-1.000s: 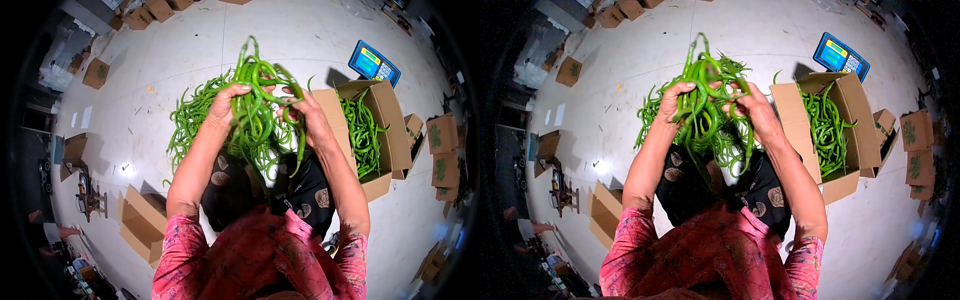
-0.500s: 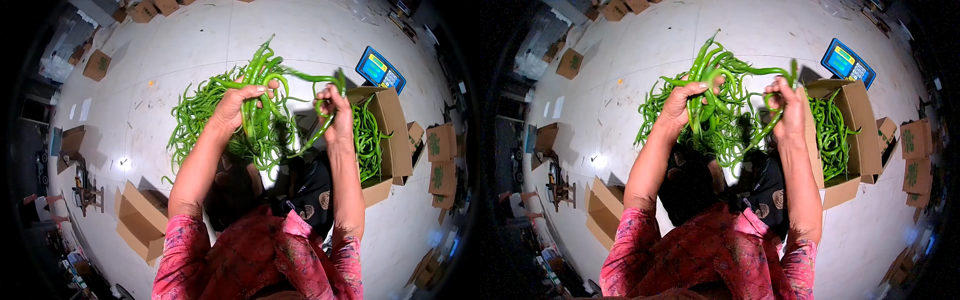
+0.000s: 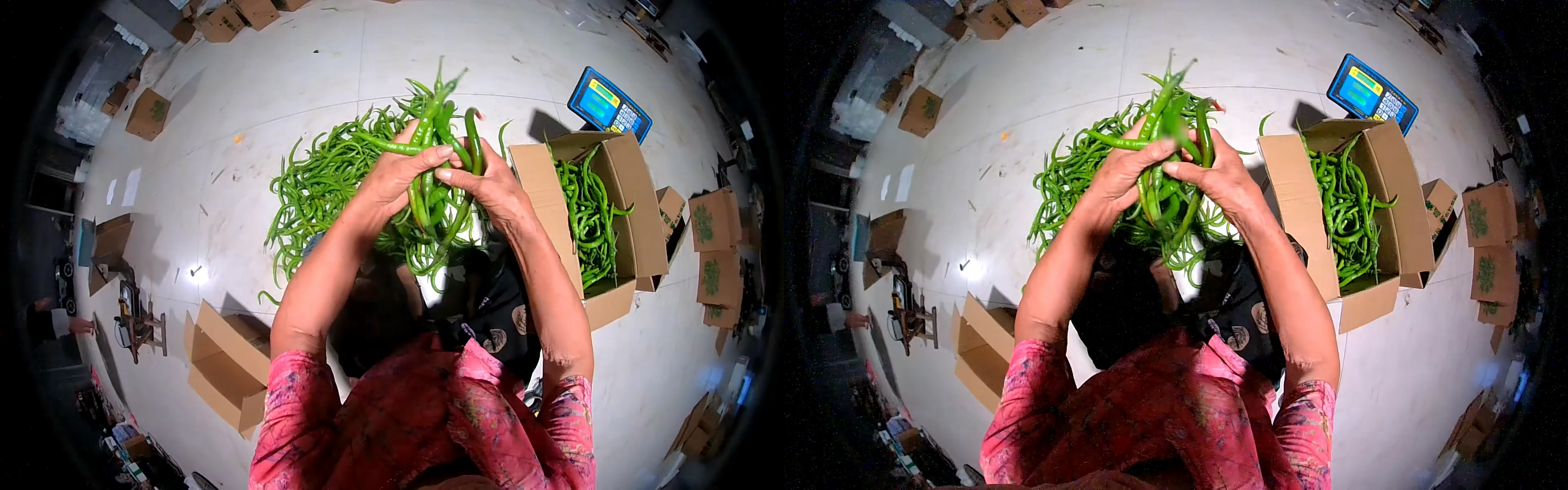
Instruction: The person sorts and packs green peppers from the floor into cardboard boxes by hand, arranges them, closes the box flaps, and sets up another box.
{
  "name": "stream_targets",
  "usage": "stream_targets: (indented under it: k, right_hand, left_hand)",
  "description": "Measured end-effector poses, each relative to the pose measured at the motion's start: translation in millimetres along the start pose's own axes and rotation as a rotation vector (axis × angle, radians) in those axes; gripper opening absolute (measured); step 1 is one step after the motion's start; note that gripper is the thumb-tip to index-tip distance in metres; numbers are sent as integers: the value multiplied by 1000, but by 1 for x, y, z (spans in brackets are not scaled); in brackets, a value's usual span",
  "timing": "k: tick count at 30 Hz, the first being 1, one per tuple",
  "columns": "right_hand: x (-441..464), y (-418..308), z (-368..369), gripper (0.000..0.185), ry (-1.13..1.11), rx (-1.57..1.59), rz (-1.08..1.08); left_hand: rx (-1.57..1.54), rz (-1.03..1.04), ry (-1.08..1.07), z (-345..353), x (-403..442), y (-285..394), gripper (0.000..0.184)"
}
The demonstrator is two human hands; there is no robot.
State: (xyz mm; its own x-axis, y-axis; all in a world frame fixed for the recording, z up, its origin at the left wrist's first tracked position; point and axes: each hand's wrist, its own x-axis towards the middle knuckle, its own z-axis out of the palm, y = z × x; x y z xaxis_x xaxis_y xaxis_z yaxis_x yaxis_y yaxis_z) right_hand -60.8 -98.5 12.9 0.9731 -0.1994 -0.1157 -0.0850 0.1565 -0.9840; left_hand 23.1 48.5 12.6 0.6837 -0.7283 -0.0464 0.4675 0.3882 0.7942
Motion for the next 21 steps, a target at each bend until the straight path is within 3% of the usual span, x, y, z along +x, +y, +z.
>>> stream_targets:
  k: [4,8,12,13,15,18,21]
  right_hand:
    - [0,-4,-3,54,-66,141,85]
    - [3,15,2,38,-11,-203,-24]
    - [4,1,-5,23,44,233,140]
    - [4,-1,-8,20,66,343,133]
    - [11,3,-20,21,58,438,90]
    - [13,6,-25,25,40,382,148]
    - [12,5,-13,32,80,356,154]
  left_hand:
    - [27,24,-4,0,-1,-4,53]
    - [103,-8,-53,5,2,-12,65]
    - [194,-168,-82,-8,7,-8,63]
    - [103,-99,-110,-7,9,-8,56]
    - [-41,-78,-47,-2,7,-4,52]
    - [4,-70,-65,-2,5,-3,49]
    - [258,-90,-92,-7,5,-11,47]
